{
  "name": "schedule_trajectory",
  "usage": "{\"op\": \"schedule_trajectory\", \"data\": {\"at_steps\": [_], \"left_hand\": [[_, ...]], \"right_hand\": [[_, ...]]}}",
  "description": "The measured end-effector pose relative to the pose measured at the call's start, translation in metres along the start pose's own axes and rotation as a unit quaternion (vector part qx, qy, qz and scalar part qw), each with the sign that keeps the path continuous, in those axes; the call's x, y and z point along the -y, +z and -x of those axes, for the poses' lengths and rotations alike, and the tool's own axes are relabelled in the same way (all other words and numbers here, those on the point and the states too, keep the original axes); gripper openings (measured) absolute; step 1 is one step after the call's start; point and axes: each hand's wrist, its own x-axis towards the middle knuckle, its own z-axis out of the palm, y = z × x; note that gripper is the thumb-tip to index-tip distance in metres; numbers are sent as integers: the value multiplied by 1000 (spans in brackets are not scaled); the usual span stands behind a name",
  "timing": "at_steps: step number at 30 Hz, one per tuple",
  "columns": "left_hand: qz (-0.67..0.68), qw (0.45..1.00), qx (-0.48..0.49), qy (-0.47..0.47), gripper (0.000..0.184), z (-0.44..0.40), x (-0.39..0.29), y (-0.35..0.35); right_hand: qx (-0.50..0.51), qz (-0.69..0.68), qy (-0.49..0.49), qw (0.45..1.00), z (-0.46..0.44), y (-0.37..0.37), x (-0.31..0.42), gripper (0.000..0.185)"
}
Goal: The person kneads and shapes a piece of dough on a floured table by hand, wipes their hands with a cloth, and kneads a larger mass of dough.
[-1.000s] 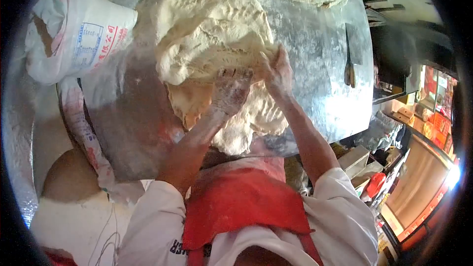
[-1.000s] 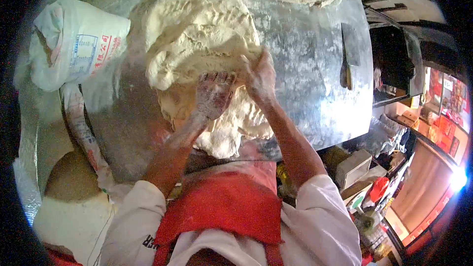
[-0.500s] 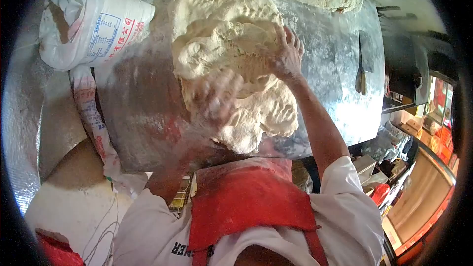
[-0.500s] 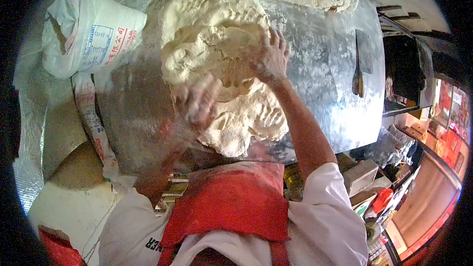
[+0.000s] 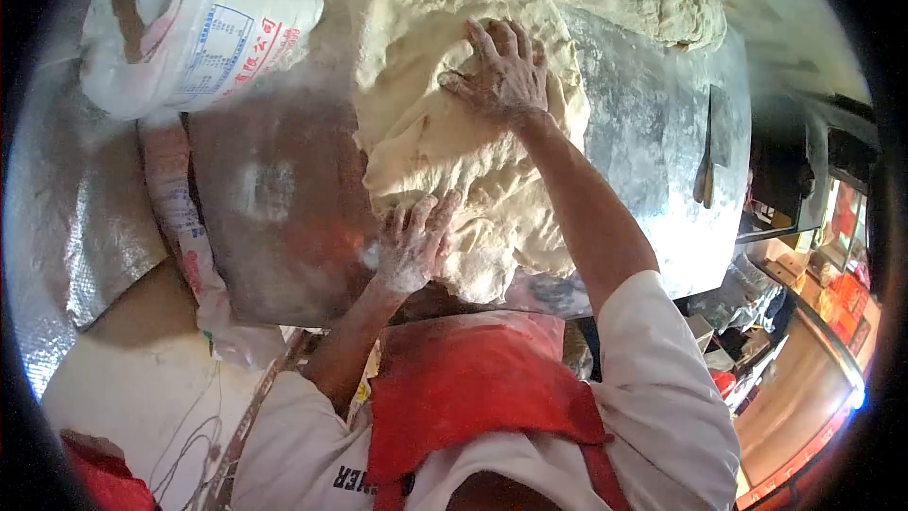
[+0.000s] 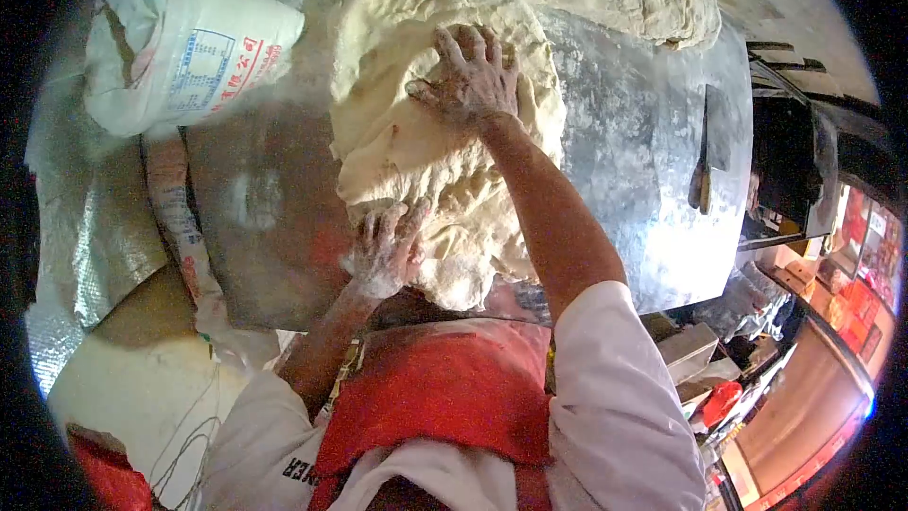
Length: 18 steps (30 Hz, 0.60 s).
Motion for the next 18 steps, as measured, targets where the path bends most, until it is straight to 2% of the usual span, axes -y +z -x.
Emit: {"op": "schedule_trajectory", "data": {"at_steps": [2, 4, 5, 7, 10, 12, 13, 15, 18], "left_hand": [[276, 958, -15, -81, 62, 5, 11, -9], [493, 852, -40, -174, 61, 14, 29, -18], [299, 948, -92, -60, 56, -9, 41, -76], [92, 984, -141, 55, 53, -41, 52, -88], [250, 963, -100, -28, 57, -93, 48, -42], [66, 995, 71, -17, 66, -129, 30, -35], [69, 994, 78, -18, 66, -138, 35, -26], [-44, 998, 52, 13, 79, -150, 45, -10], [-40, 997, 65, 25, 85, -164, 64, -5]], "right_hand": [[-3, -4, -13, 1000, 2, -7, -7, 96], [-43, -140, -34, 989, 13, -15, -15, 95], [-97, -90, -74, 988, 29, -39, -3, 88], [-51, -73, -86, 992, 75, -48, 9, 78], [12, -49, -141, 989, 137, -12, 8, 76], [54, 25, -140, 988, 159, -9, 2, 75], [63, 21, -126, 990, 164, -7, 0, 74], [80, 10, -103, 991, 179, -4, -1, 73], [97, 6, -63, 993, 205, 5, -8, 67]]}}
